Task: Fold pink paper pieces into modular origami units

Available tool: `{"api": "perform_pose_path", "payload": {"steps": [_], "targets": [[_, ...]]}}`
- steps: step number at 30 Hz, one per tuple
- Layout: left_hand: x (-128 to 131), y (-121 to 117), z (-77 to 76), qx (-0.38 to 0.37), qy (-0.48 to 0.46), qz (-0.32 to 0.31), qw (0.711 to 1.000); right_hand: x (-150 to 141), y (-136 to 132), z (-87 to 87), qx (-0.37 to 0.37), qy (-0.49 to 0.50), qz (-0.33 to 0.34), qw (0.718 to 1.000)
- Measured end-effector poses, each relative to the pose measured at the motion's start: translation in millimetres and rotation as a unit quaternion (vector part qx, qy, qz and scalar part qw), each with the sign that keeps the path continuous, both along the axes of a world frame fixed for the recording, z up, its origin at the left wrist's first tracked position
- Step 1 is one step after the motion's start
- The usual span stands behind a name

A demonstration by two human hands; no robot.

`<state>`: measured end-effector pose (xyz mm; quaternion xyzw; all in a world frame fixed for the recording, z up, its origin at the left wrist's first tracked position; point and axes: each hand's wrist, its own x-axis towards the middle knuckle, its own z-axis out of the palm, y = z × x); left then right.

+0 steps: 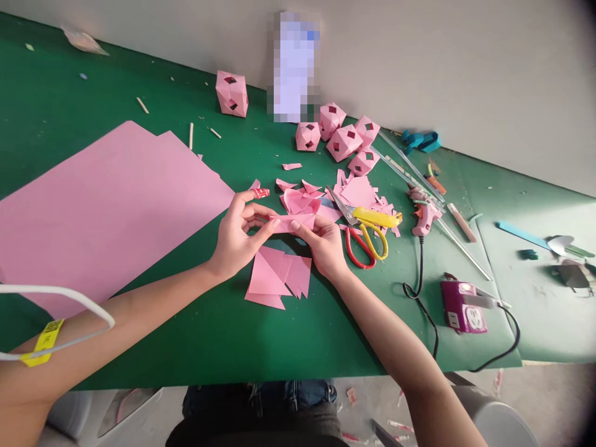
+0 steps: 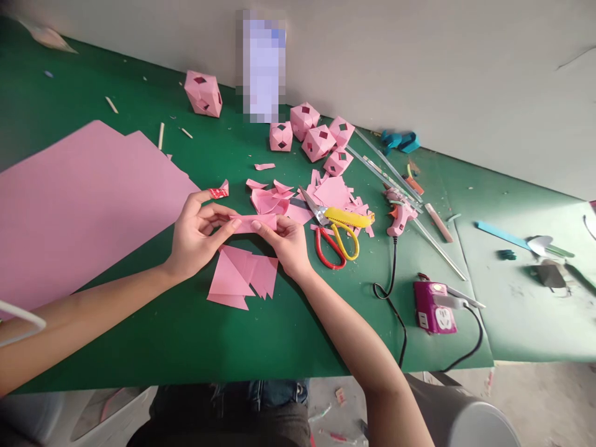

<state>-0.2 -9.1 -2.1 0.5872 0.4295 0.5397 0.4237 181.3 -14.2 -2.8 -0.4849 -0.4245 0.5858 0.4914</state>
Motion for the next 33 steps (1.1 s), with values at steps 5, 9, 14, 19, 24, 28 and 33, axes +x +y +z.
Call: {"api": "perform_pose_path", "payload": {"steps": [5, 9, 14, 19, 24, 28, 33], "targets": [[0, 0, 0.5, -0.003, 0.003, 0.003, 1.000, 0, 0, -1.5, -0.010, -0.011, -0.001, 1.000], [0, 0, -0.1, -0.027, -0.013, 0.000, 1.000, -1, 1, -2.6, -0.007, -0.009, -0.020, 1.000], [0, 1, -3.9, -0.026, -0.016, 0.006, 1.000, -1, 1, -6.1, 0.002, 0.002, -0.020, 1.000], [0, 2, -4.4, -0.039, -0.025, 0.009, 0.999, 0, 3, -11.3, -0.018, 0.050, -0.037, 0.998], [0, 1, -4.1, -0.061, -0.034, 0.009, 0.998, -1, 5, -14.5, -0.024, 0.064, -0.058, 0.996], [1, 0, -1.9, -0.066, -0.040, 0.015, 0.997, -3, 2, -13.8, -0.020, 0.059, -0.072, 0.996], [4, 11, 15.3, -0.059, -0.072, 0.019, 0.995, -6, 11, 6.1, 0.002, 0.048, -0.089, 0.995]]}}
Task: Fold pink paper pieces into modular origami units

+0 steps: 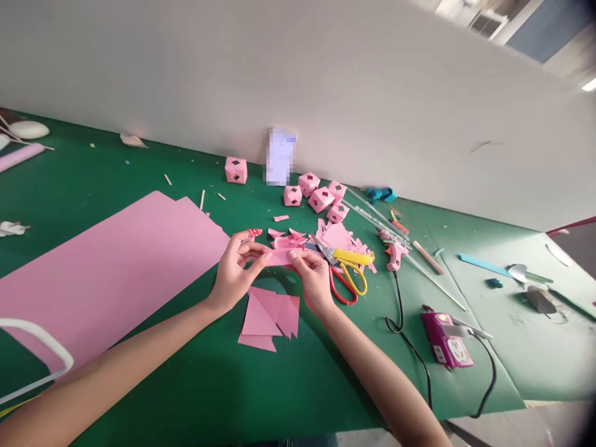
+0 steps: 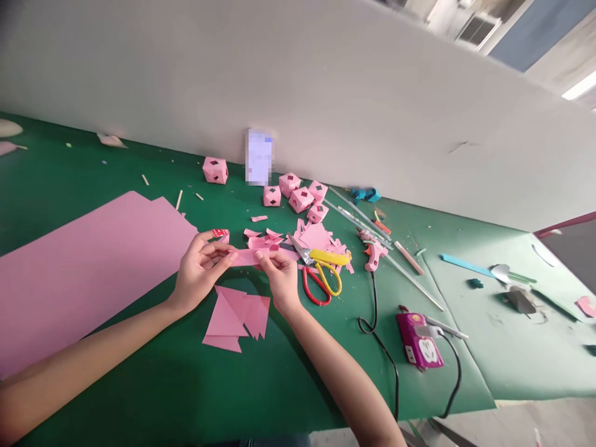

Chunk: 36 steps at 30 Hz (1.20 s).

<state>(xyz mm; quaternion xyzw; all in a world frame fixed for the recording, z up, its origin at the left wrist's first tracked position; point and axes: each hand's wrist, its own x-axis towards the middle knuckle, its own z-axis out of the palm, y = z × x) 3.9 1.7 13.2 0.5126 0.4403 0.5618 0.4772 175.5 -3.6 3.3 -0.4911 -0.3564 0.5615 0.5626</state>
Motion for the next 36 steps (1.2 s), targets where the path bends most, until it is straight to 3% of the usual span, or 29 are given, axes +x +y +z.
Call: {"api": "perform_pose_path", "payload": {"steps": [4, 9, 12, 14, 18, 24, 31, 36], "targets": [[9, 33, 32.7, 0.029, -0.019, 0.012, 0.999, 1, 30, 33.5, 0.087, -0.033, -0.031, 0.995], [20, 81, 88.5, 0.130, -0.027, 0.007, 0.991, 7, 74, 84.5, 0.189, -0.074, -0.077, 0.976], [17, 94, 114.0, 0.159, -0.002, -0.006, 0.987, 10, 87, 105.8, 0.201, -0.068, -0.055, 0.976], [12, 95, 122.4, 0.134, 0.010, -0.027, 0.991, 9, 89, 111.6, 0.211, -0.061, -0.036, 0.975], [6, 91, 124.1, 0.102, 0.034, -0.115, 0.988, 4, 84, 110.2, 0.221, -0.059, -0.085, 0.970], [8, 89, 120.6, 0.123, 0.061, -0.096, 0.986, 0, 79, 107.6, 0.204, -0.044, -0.028, 0.978], [5, 100, 113.0, 0.093, 0.097, -0.132, 0.982, 1, 81, 102.2, 0.194, 0.001, 0.008, 0.981], [5, 106, 113.0, 0.117, 0.100, -0.146, 0.977, 2, 79, 103.6, 0.163, -0.003, 0.002, 0.987]]}}
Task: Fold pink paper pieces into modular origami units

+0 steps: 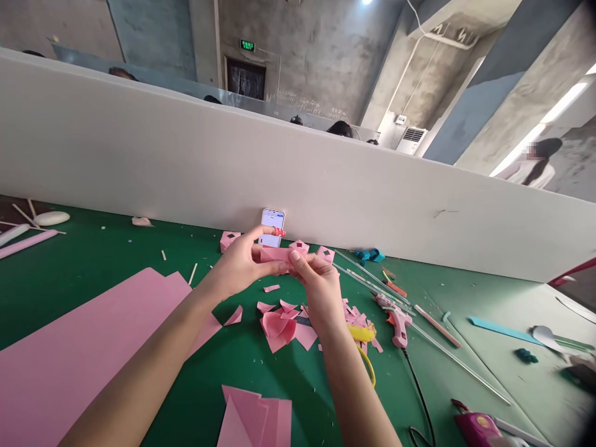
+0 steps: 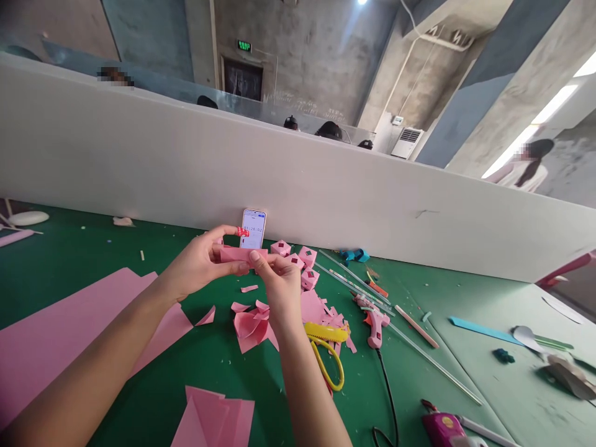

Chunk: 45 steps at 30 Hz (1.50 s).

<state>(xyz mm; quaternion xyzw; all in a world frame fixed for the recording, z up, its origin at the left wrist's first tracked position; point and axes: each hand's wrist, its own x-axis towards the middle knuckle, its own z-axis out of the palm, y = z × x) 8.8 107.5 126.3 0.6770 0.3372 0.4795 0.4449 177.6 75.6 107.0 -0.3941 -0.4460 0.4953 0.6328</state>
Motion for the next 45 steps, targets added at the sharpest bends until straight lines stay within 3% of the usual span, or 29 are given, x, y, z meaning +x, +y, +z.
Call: {"api": "perform_pose_path", "payload": {"steps": [5, 10, 16, 21, 25, 31, 37, 45], "targets": [[0, -1, 0.6, 0.000, 0.019, 0.025, 1.000, 0, -3, 3.9, -0.016, 0.010, 0.010, 1.000], [-1, 2, -2.9, 0.021, 0.003, 0.011, 1.000, -2, -1, 1.4, -0.014, 0.005, 0.005, 1.000], [-3, 3, -1.9, -0.023, 0.010, 0.004, 1.000, -3, 2, -4.7, -0.014, -0.005, -0.005, 1.000], [-4, -1, 2.4, 0.000, 0.013, -0.004, 1.000, -4, 5, -5.1, -0.012, -0.005, -0.009, 1.000], [-5, -2, 5.0, -0.003, 0.035, 0.020, 0.999, -2, 4, -0.6, 0.000, -0.033, 0.008, 0.999], [-10, 0, 5.9, -0.003, 0.067, 0.032, 0.997, 8, 0, 5.2, 0.011, -0.129, 0.091, 0.987], [-10, -1, 4.8, 0.029, 0.086, 0.041, 0.995, 13, 6, 0.6, 0.013, -0.173, 0.033, 0.984], [-9, -5, 9.6, -0.022, 0.091, 0.055, 0.994, 6, 5, -0.4, 0.054, -0.239, -0.061, 0.968]]}}
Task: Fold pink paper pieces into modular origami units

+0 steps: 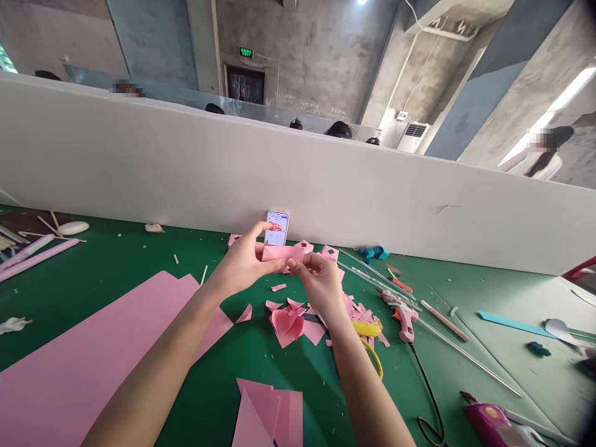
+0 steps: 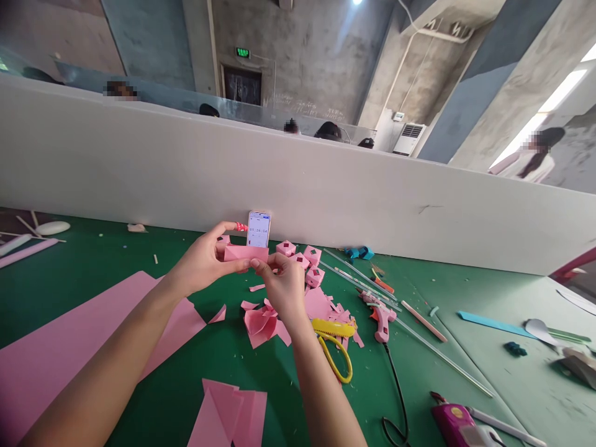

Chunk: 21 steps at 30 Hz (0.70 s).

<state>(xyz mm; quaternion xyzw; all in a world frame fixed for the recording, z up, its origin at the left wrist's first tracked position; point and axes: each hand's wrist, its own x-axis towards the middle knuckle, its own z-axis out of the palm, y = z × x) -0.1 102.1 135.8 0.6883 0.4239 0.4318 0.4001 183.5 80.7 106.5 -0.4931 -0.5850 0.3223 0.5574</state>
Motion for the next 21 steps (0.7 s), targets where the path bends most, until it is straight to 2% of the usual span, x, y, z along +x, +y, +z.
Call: {"api": "perform_pose_path", "payload": {"steps": [6, 10, 15, 21], "targets": [[-1, -5, 8.9, -0.035, 0.024, 0.010, 0.999, 3, -1, 0.9, -0.033, -0.030, 0.042, 0.998], [-4, -3, 9.7, -0.044, 0.031, -0.003, 0.999, 2, -3, 1.7, -0.003, -0.072, 0.003, 0.997], [-7, -3, 11.7, -0.031, 0.071, 0.032, 0.996, -2, -2, -0.3, -0.004, -0.037, 0.018, 0.999], [-7, -5, 13.4, -0.041, 0.062, 0.041, 0.996, -2, -2, -0.6, -0.023, -0.008, 0.051, 0.998]]}}
